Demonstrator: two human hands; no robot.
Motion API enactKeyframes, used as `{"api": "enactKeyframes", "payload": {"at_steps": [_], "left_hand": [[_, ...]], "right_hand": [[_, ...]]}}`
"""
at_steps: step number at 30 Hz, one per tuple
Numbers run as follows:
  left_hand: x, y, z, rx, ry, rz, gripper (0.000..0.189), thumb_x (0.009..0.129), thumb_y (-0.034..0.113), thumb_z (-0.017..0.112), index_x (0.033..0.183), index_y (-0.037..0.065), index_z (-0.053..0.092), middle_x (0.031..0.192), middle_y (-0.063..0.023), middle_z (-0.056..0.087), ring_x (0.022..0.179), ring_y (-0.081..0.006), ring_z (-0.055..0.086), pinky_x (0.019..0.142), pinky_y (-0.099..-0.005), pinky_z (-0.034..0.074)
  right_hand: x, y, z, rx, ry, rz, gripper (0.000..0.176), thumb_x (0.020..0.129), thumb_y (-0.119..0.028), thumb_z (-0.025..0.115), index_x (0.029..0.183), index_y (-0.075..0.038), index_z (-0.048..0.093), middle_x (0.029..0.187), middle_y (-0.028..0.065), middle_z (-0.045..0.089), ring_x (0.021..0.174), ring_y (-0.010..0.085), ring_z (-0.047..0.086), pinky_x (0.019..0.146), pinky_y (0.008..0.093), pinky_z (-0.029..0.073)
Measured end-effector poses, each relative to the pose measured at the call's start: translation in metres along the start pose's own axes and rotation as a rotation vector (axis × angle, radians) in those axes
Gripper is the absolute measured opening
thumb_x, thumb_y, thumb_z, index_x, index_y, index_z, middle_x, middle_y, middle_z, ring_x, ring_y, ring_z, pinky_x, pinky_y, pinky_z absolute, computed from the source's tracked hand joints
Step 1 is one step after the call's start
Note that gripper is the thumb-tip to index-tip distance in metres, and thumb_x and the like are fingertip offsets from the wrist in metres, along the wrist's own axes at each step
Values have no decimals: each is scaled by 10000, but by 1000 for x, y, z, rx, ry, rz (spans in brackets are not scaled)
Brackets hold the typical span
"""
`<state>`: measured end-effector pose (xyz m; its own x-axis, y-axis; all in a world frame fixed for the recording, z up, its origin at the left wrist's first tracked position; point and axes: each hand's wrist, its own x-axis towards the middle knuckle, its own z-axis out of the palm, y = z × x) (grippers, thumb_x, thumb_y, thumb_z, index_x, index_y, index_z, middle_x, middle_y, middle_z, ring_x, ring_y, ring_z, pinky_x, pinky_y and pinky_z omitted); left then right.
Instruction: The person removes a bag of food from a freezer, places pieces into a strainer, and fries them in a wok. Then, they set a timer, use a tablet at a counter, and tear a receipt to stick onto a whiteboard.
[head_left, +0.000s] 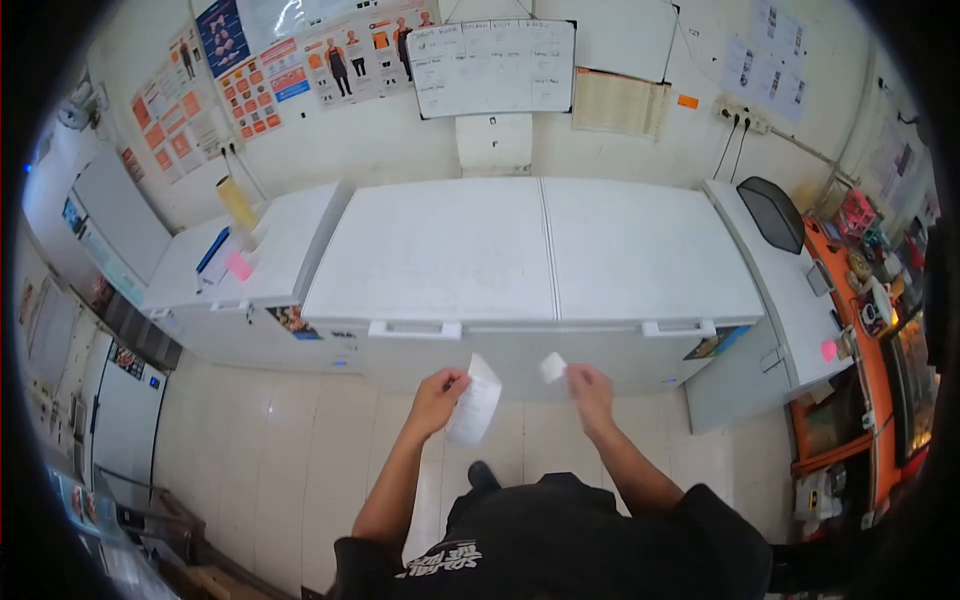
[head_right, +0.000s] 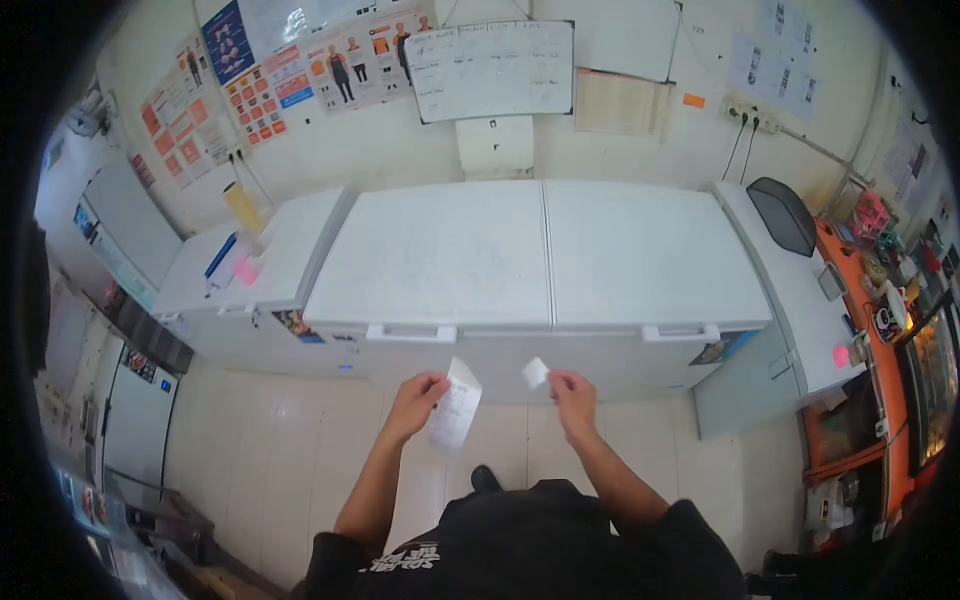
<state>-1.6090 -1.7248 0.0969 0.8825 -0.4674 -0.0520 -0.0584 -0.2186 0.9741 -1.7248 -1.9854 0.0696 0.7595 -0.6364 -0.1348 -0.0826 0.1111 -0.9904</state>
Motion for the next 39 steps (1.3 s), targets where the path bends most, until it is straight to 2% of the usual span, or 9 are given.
{"api": "enactKeyframes", "payload": {"at_steps": [11, 14, 15, 18, 22, 27, 33, 37, 39], "left_hand": [[434, -92, -68, -311, 27, -269, 278, 918, 274, 612, 1053, 31, 626, 904, -37, 633, 844, -150, 611, 775, -313, 488], [487, -125, -59, 659, 558, -321, 341, 917, 344, 598, 1074, 42, 620, 920, -50, 641, 896, -168, 615, 840, -337, 470], [502, -137, -65, 515, 489, -126, 370, 925, 393, 570, 1064, 54, 626, 922, -46, 647, 933, -174, 617, 856, -339, 458], [455, 7, -68, -231, -153, -228, 371, 929, 397, 569, 1062, 54, 617, 953, -46, 642, 958, -157, 604, 855, -320, 448], [428, 81, -79, -372, -159, 6, 285, 943, 329, 581, 1009, 57, 631, 913, -16, 635, 904, -114, 590, 842, -287, 430], [444, 114, -105, -377, -119, 0, 233, 919, 256, 630, 1001, 39, 638, 899, -12, 634, 858, -102, 574, 796, -256, 425], [483, 114, -168, -261, -93, 126, 167, 902, 188, 642, 901, 21, 648, 816, -3, 624, 775, -87, 546, 723, -250, 427], [530, 110, -219, 91, -64, 409, 174, 870, 162, 663, 882, -9, 636, 767, -45, 640, 712, -130, 570, 659, -268, 452], [560, 113, -245, 213, -105, 524, 191, 858, 164, 671, 888, -20, 632, 772, -73, 650, 708, -148, 588, 647, -279, 464]], "right_hand": [[144, -33, 91, 29, 281, -147, 200, 926, -154, 589, 994, 30, 626, 805, 104, 699, 586, 112, 578, 571, 238, 475], [204, -37, 127, -130, 270, -335, 144, 895, -94, 622, 977, 22, 649, 807, 85, 707, 609, 102, 605, 578, 243, 494], [226, -39, 143, -167, 272, -416, 127, 878, -72, 639, 966, 18, 656, 803, 89, 706, 608, 106, 609, 572, 248, 494], [285, -60, 193, -394, 353, -890, 144, 787, 13, 706, 927, -1, 677, 794, 109, 696, 579, 165, 616, 553, 268, 497], [343, -111, 251, -528, 312, -1205, 211, 725, 32, 729, 920, -17, 665, 852, 108, 701, 567, 213, 615, 518, 286, 501], [377, -131, 308, -472, 322, -1429, 278, 701, 31, 728, 967, -5, 656, 880, 118, 705, 601, 207, 640, 520, 293, 510], [373, -151, 382, -610, 334, -1359, 275, 748, 56, 704, 1002, 13, 608, 852, 115, 702, 650, 211, 667, 567, 285, 532], [382, -159, 425, 10, 242, -767, 310, 848, -114, 697, 1094, 8, 554, 930, 77, 649, 745, 154, 643, 673, 275, 518], [414, -168, 431, -59, 121, -605, 297, 869, -146, 679, 1092, 7, 556, 938, 79, 636, 751, 150, 636, 692, 277, 515]]}}
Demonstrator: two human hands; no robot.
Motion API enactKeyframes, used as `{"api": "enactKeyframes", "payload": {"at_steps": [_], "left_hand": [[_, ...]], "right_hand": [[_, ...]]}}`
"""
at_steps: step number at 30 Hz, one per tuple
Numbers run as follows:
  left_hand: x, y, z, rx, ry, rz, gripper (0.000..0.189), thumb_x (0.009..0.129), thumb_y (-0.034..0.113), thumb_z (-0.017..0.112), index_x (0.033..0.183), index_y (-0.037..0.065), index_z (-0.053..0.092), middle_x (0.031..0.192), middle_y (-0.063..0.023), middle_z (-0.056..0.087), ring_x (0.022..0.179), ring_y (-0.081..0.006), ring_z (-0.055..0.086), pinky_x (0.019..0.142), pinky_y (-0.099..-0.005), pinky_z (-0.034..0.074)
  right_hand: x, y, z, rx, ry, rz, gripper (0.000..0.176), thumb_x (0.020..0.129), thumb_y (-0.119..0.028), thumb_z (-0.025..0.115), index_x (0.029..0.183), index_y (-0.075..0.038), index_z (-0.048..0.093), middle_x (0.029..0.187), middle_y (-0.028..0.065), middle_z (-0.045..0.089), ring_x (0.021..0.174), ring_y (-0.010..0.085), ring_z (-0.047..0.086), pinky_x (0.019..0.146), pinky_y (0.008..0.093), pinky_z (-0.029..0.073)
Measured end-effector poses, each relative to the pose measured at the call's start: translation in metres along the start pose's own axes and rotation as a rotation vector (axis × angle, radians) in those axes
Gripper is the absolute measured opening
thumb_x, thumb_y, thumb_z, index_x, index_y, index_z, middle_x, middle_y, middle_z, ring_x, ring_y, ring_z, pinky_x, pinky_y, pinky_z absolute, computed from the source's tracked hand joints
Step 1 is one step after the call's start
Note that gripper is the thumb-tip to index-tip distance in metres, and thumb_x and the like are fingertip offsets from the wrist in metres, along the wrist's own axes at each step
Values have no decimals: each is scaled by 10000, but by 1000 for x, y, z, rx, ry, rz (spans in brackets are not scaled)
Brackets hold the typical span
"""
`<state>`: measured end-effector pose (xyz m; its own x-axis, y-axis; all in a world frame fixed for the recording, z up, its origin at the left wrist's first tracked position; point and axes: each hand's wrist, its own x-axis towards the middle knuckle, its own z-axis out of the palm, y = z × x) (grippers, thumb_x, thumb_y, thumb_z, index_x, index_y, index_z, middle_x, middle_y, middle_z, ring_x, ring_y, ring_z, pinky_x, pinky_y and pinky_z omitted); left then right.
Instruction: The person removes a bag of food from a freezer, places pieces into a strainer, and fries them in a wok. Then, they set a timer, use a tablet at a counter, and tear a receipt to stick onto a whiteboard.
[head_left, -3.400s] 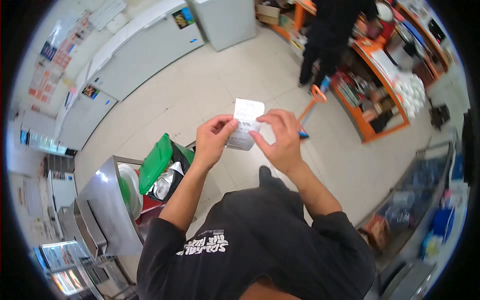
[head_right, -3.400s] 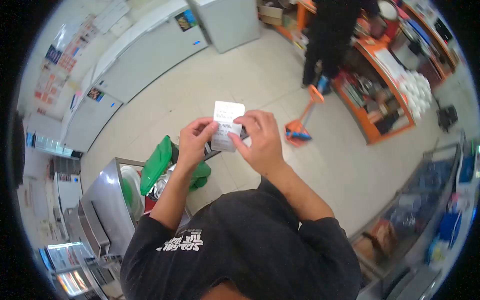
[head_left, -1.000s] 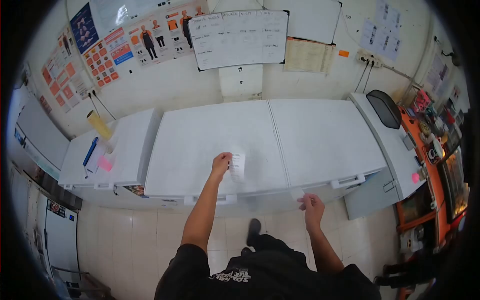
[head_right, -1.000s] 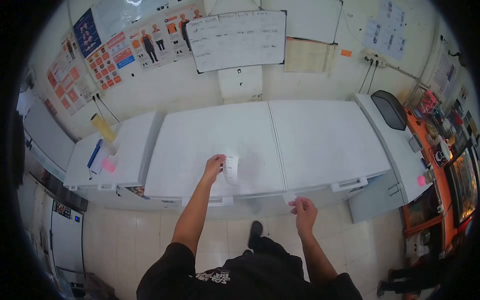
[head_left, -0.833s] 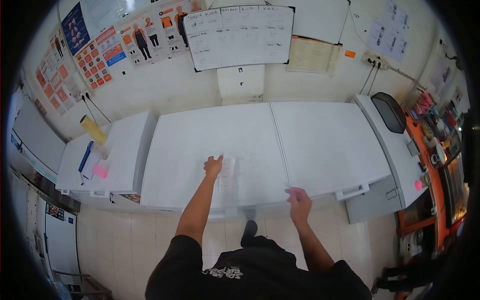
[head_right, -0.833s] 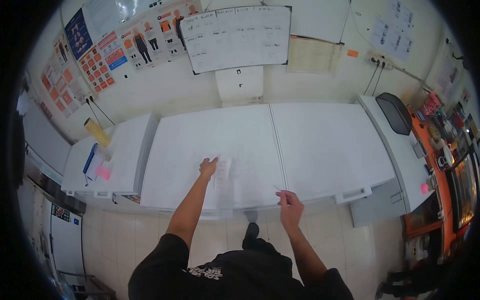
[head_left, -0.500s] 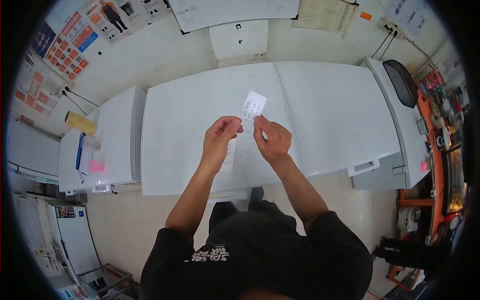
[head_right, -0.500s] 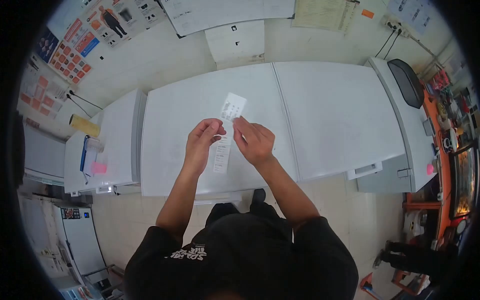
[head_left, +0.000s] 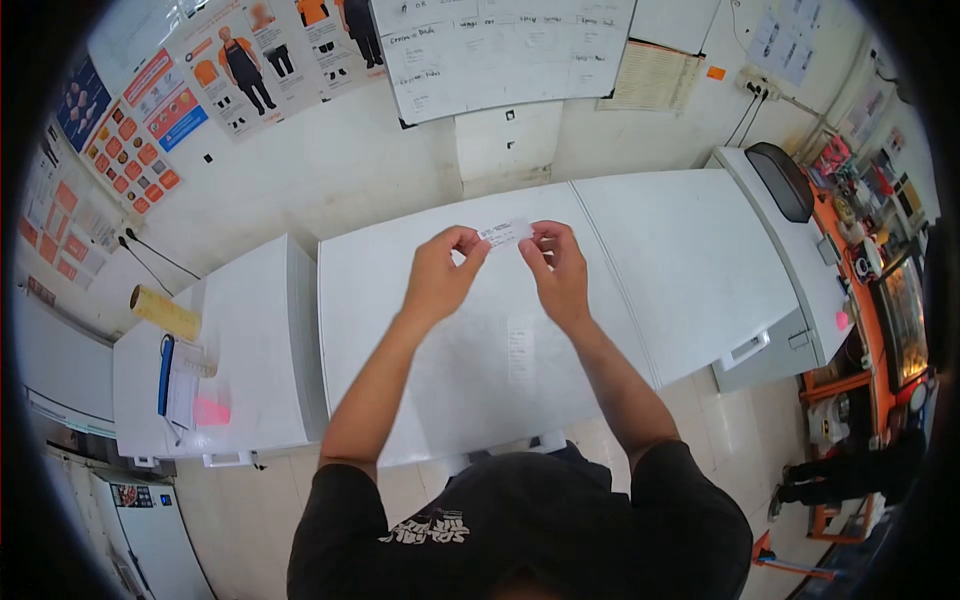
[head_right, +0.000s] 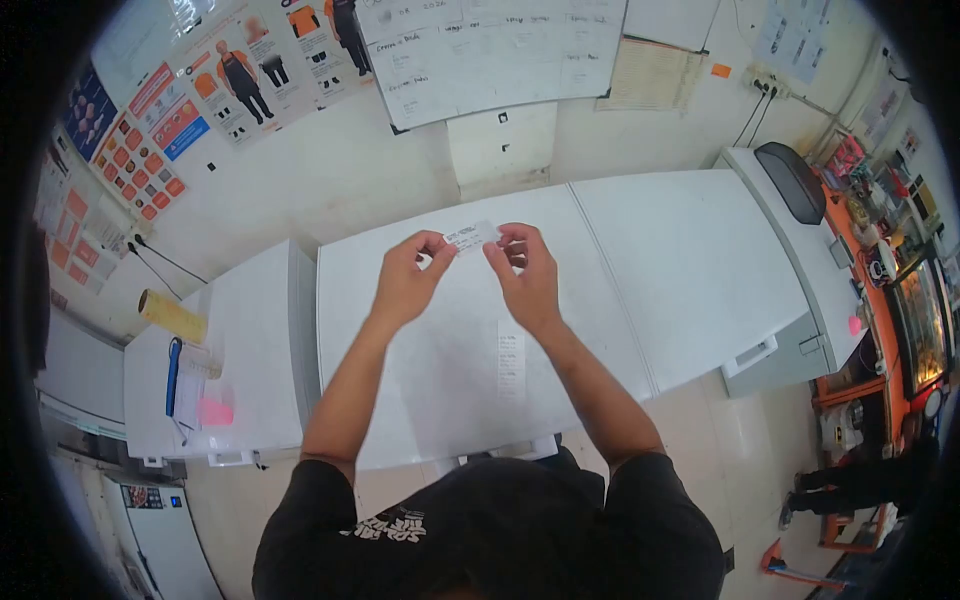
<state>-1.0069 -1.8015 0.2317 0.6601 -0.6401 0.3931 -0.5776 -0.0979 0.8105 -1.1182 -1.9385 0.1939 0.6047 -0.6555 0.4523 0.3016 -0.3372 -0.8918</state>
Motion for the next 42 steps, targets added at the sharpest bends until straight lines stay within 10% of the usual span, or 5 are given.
{"api": "enactKeyframes", "payload": {"at_steps": [6, 15, 27, 30, 42], "left_hand": [[105, -43, -52, 182, -163, 40, 174, 869, 159, 649, 880, -12, 619, 776, -82, 640, 721, -160, 572, 687, -289, 457], [285, -133, -62, 166, 228, 175, 229, 820, 234, 712, 915, 26, 698, 887, -72, 653, 783, -167, 595, 693, -280, 452], [377, -196, -38, 476, 754, 253, 263, 840, 355, 695, 958, 120, 707, 1330, -288, 378, 1289, -400, 309, 1045, -468, 279], [387, -204, -43, 243, 697, 250, 201, 829, 280, 703, 917, 99, 700, 1403, -229, 337, 1320, -411, 242, 1075, -486, 240], [387, -198, -47, -243, 566, 5, 299, 840, 284, 663, 947, 7, 688, 1115, -124, 592, 1088, -225, 534, 944, -334, 408]], "right_hand": [[103, 27, 46, 122, -188, 196, 228, 894, -162, 645, 1024, 17, 589, 879, 89, 645, 764, 139, 633, 689, 264, 502], [296, 101, 130, 53, -112, 10, 180, 875, -159, 635, 931, 12, 627, 800, 86, 661, 726, 140, 617, 682, 276, 486], [402, 147, 191, -163, 16, -210, 181, 844, -170, 617, 865, 8, 642, 821, 134, 657, 773, 256, 600, 732, 359, 474], [416, 151, 199, -190, 37, -227, 189, 833, -173, 619, 854, 13, 647, 816, 137, 656, 773, 263, 597, 738, 365, 472], [413, 146, 172, -78, -257, -182, 243, 886, -244, 616, 957, -11, 626, 886, 83, 639, 812, 172, 564, 755, 304, 452]]}}
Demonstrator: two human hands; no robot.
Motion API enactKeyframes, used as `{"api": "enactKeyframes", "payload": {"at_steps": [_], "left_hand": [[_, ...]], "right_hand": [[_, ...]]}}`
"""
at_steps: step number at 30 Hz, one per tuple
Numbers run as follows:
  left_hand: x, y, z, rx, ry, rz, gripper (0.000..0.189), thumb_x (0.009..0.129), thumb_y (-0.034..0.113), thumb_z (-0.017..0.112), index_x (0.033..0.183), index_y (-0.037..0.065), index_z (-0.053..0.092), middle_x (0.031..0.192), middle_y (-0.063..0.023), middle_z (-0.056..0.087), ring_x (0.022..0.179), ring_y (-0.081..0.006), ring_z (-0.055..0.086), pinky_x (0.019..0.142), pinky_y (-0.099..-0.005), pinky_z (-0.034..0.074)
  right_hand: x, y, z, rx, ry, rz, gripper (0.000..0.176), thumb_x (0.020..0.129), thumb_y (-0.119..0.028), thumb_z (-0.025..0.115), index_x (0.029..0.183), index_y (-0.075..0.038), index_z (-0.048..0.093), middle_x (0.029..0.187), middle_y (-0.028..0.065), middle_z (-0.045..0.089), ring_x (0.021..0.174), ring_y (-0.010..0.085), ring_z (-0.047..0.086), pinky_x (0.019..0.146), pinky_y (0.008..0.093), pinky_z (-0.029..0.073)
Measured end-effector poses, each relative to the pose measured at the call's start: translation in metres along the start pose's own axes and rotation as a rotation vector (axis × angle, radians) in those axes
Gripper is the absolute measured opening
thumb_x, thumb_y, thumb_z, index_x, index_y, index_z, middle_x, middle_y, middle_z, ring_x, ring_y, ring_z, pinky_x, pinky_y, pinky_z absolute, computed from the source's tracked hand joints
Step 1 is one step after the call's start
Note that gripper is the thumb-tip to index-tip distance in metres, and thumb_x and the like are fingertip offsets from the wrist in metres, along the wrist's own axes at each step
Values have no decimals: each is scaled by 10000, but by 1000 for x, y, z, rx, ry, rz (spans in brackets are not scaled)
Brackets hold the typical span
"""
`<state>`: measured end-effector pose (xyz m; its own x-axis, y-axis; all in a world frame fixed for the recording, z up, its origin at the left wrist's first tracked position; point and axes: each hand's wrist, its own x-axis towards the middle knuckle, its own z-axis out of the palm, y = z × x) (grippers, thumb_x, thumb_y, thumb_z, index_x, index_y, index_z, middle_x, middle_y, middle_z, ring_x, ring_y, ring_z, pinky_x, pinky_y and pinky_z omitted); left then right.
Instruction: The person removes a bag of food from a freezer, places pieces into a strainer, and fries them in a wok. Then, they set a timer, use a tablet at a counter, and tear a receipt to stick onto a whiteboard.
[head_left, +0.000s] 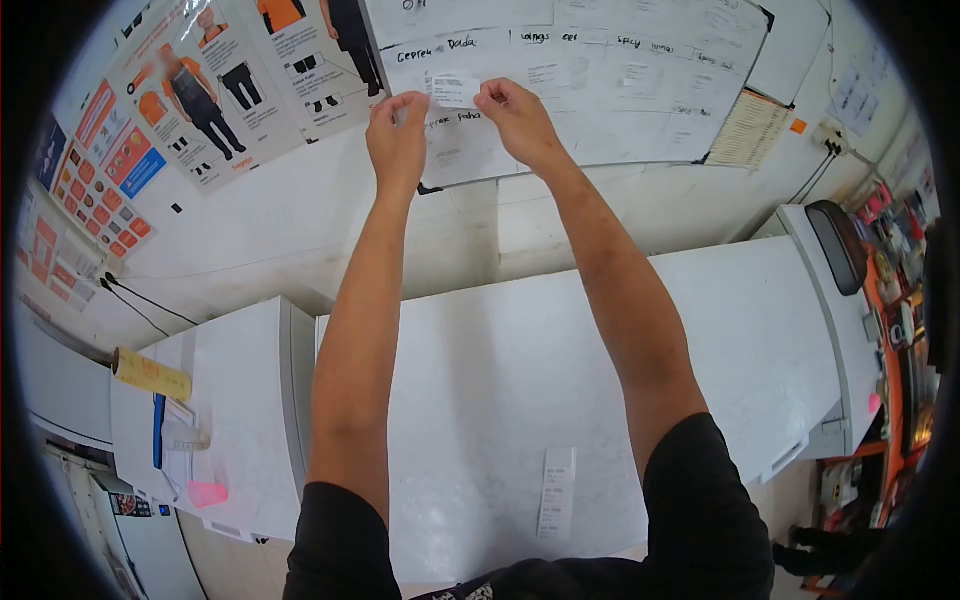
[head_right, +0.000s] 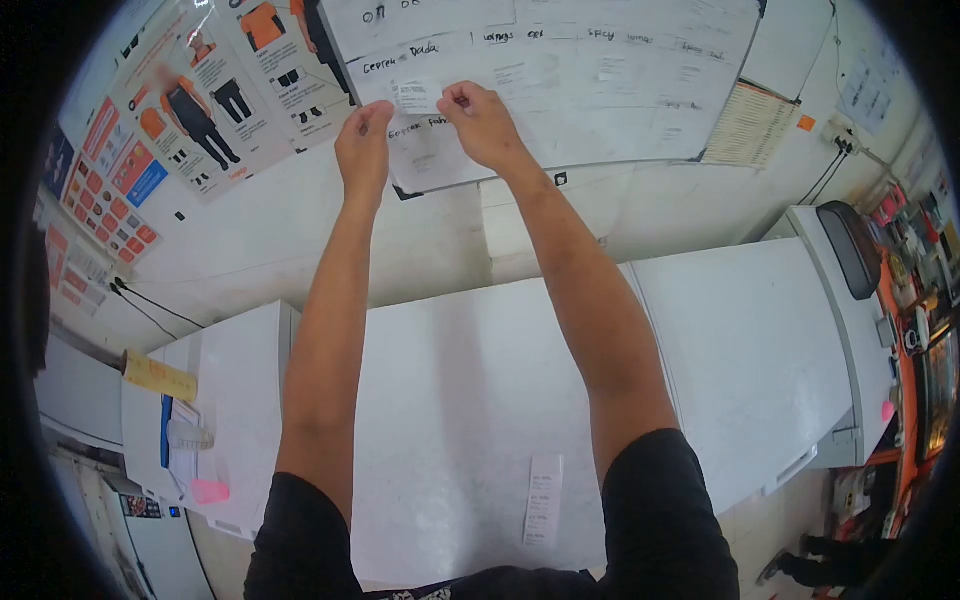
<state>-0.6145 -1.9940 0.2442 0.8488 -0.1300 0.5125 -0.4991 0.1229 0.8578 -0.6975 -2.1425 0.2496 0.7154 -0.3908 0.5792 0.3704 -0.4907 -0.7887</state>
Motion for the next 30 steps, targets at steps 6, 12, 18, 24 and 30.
{"api": "enactKeyframes", "payload": {"at_steps": [6, 12, 18, 24, 30], "left_hand": [[8, -3, -5, 71, -74, 62, 290, 877, 242, 637, 1002, -16, 682, 959, -55, 647, 901, -121, 562, 814, -246, 422], [9, -3, 1, 39, -80, 72, 280, 812, 237, 691, 939, -13, 706, 987, -77, 626, 938, -197, 577, 883, -302, 420], [7, 0, 7, 166, -4, 160, 255, 795, 223, 719, 904, -7, 722, 945, -106, 651, 939, -230, 613, 893, -315, 424], [-1, 14, 14, 242, 60, 188, 265, 792, 234, 725, 892, -12, 726, 966, -116, 649, 951, -257, 615, 889, -325, 433], [1, 12, 22, 244, 79, 201, 258, 790, 236, 722, 891, -1, 734, 1005, -111, 652, 987, -264, 606, 893, -333, 436]], "right_hand": [[1, 3, -7, 0, -70, -2, 246, 897, -267, 618, 968, -32, 614, 898, 41, 616, 810, 140, 531, 751, 282, 438], [9, 6, 3, -46, 36, 16, 228, 864, -212, 634, 937, 3, 646, 845, 125, 667, 806, 204, 604, 758, 336, 475], [10, 9, 4, -49, 98, 9, 216, 849, -192, 639, 905, 16, 653, 813, 127, 674, 747, 205, 619, 726, 320, 488], [11, 8, 8, -62, 188, 33, 213, 831, -185, 649, 877, 23, 657, 781, 123, 677, 706, 212, 638, 689, 319, 497], [11, 4, 9, -110, 249, 49, 206, 828, -180, 644, 854, 24, 658, 767, 133, 678, 691, 236, 645, 682, 341, 500]]}}
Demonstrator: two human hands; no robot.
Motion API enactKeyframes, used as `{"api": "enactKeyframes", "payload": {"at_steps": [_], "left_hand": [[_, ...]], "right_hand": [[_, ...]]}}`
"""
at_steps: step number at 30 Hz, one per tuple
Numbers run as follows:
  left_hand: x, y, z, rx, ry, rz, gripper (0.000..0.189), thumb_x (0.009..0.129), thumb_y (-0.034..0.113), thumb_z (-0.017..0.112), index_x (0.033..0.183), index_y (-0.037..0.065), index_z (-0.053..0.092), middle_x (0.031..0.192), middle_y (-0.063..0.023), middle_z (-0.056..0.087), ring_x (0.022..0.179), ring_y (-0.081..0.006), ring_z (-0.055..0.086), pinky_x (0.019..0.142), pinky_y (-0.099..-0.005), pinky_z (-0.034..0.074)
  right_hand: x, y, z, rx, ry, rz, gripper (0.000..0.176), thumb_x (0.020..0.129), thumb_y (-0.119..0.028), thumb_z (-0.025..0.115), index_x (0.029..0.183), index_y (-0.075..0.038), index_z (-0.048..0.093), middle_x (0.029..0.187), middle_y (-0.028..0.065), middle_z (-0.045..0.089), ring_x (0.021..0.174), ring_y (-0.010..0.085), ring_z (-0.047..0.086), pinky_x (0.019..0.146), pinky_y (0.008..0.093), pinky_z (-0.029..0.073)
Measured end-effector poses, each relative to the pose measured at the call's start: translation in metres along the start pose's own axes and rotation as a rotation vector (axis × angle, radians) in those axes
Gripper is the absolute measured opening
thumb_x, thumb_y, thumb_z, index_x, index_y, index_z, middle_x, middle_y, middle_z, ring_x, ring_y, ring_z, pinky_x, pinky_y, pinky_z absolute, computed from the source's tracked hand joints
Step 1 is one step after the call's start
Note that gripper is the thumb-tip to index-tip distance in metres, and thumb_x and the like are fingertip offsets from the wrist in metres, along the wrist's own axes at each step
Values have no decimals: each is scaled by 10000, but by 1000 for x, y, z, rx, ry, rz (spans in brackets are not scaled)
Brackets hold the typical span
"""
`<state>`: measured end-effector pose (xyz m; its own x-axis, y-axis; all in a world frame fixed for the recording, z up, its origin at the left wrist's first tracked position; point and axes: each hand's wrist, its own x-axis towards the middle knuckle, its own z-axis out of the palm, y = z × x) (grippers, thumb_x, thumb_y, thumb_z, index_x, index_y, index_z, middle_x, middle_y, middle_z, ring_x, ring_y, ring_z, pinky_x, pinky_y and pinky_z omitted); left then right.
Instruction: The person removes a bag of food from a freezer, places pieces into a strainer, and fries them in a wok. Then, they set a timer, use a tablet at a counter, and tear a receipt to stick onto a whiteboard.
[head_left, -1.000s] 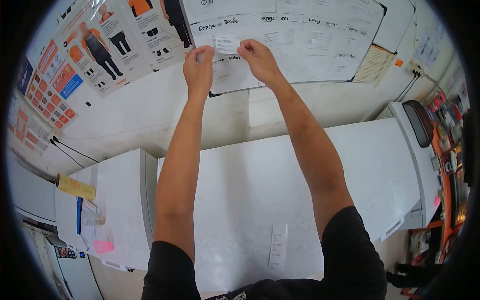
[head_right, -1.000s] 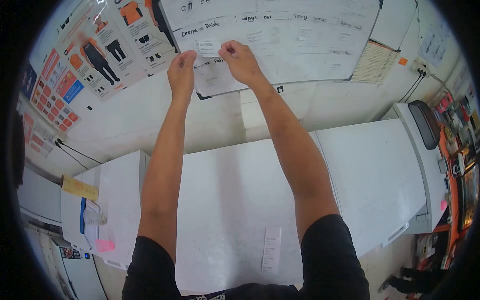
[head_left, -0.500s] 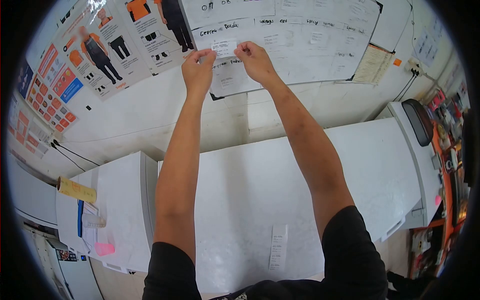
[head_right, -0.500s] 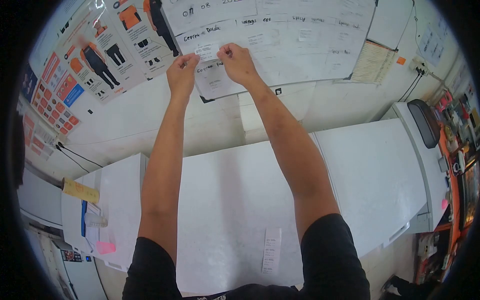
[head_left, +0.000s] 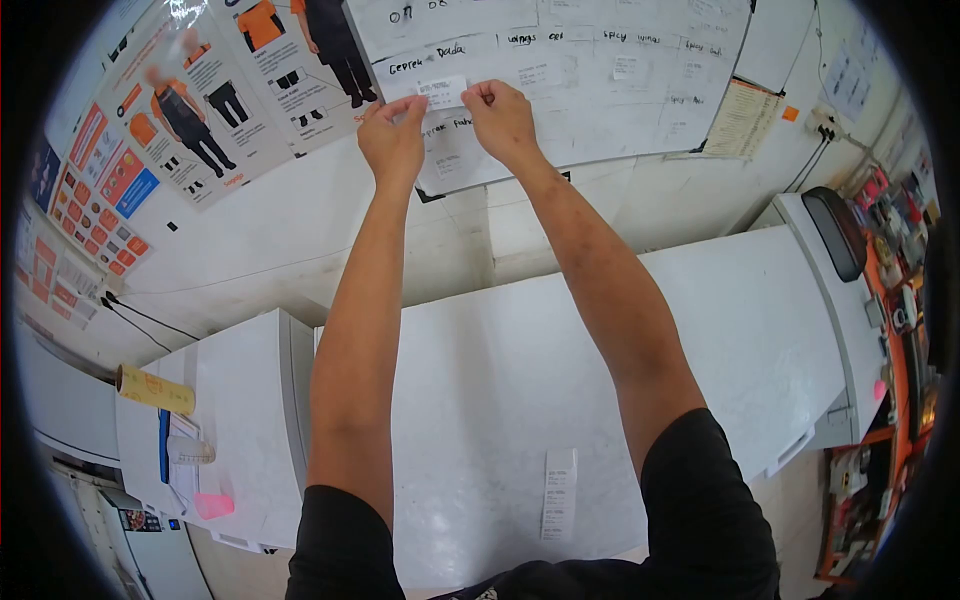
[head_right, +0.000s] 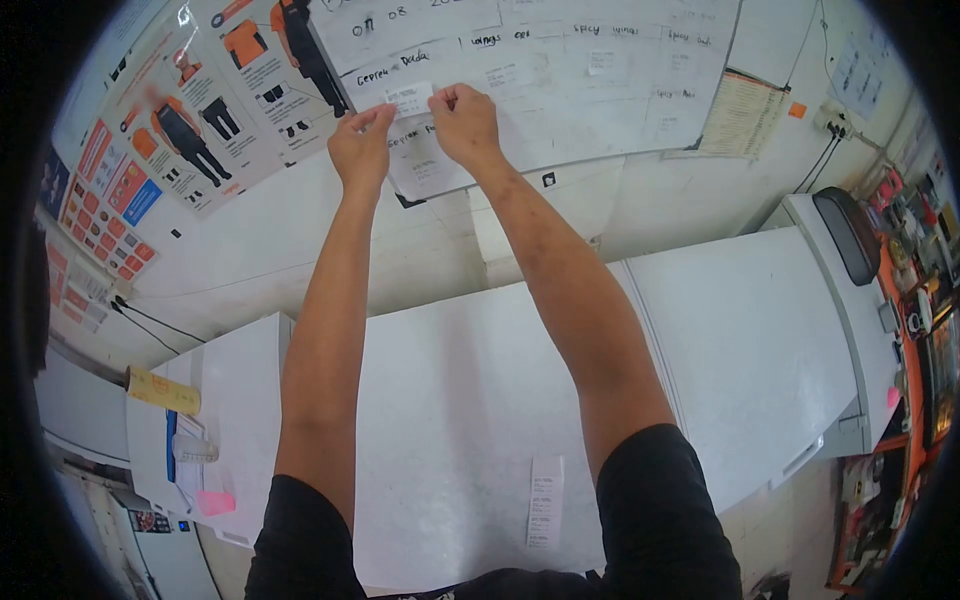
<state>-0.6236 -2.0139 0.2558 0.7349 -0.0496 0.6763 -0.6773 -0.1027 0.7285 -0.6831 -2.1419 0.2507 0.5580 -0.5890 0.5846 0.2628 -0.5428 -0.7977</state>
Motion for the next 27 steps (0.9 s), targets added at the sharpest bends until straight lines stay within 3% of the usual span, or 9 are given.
{"api": "enactKeyframes", "payload": {"at_steps": [8, 11, 17, 20, 26, 27], "left_hand": [[1, -7, 5, 17, 33, 39, 231, 783, 227, 727, 879, 17, 742, 1040, -111, 657, 1001, -264, 608, 892, -336, 445], [0, -6, 5, 7, 35, 27, 223, 785, 220, 726, 879, 19, 743, 1036, -109, 657, 1004, -263, 609, 893, -334, 446], [-2, -6, 7, 29, 61, 36, 221, 789, 215, 728, 882, 14, 741, 1057, -110, 646, 1009, -262, 606, 900, -335, 442], [-2, -9, 8, 23, 63, 41, 221, 790, 213, 729, 885, 13, 741, 1075, -113, 639, 1014, -262, 603, 903, -335, 440], [-3, -11, 9, -2, 73, 43, 227, 787, 218, 732, 888, 15, 742, 1087, -119, 637, 1017, -262, 604, 909, -331, 438], [-2, -13, 10, -7, 76, 42, 227, 787, 218, 733, 887, 15, 742, 1090, -119, 636, 1018, -262, 605, 910, -330, 437]], "right_hand": [[2, 3, 4, -26, 44, -16, 204, 823, -181, 650, 844, 22, 661, 752, 144, 676, 711, 262, 650, 694, 362, 506], [3, 5, 4, -55, 10, 12, 236, 841, -221, 646, 911, 3, 670, 812, 109, 685, 731, 192, 646, 704, 315, 505], [4, 12, 8, -100, 42, -55, 230, 846, -217, 640, 896, 6, 664, 802, 115, 683, 715, 197, 643, 692, 319, 505], [4, 15, 12, -46, 66, -56, 192, 834, -196, 632, 851, -6, 653, 778, 135, 669, 841, 320, 582, 821, 420, 449], [3, 12, 11, -41, 49, -28, 185, 842, -195, 620, 852, -12, 645, 791, 131, 666, 866, 330, 556, 824, 427, 437], [4, 12, 12, -74, 66, -51, 205, 844, -202, 625, 861, 1, 649, 785, 130, 671, 811, 290, 587, 776, 395, 461]]}}
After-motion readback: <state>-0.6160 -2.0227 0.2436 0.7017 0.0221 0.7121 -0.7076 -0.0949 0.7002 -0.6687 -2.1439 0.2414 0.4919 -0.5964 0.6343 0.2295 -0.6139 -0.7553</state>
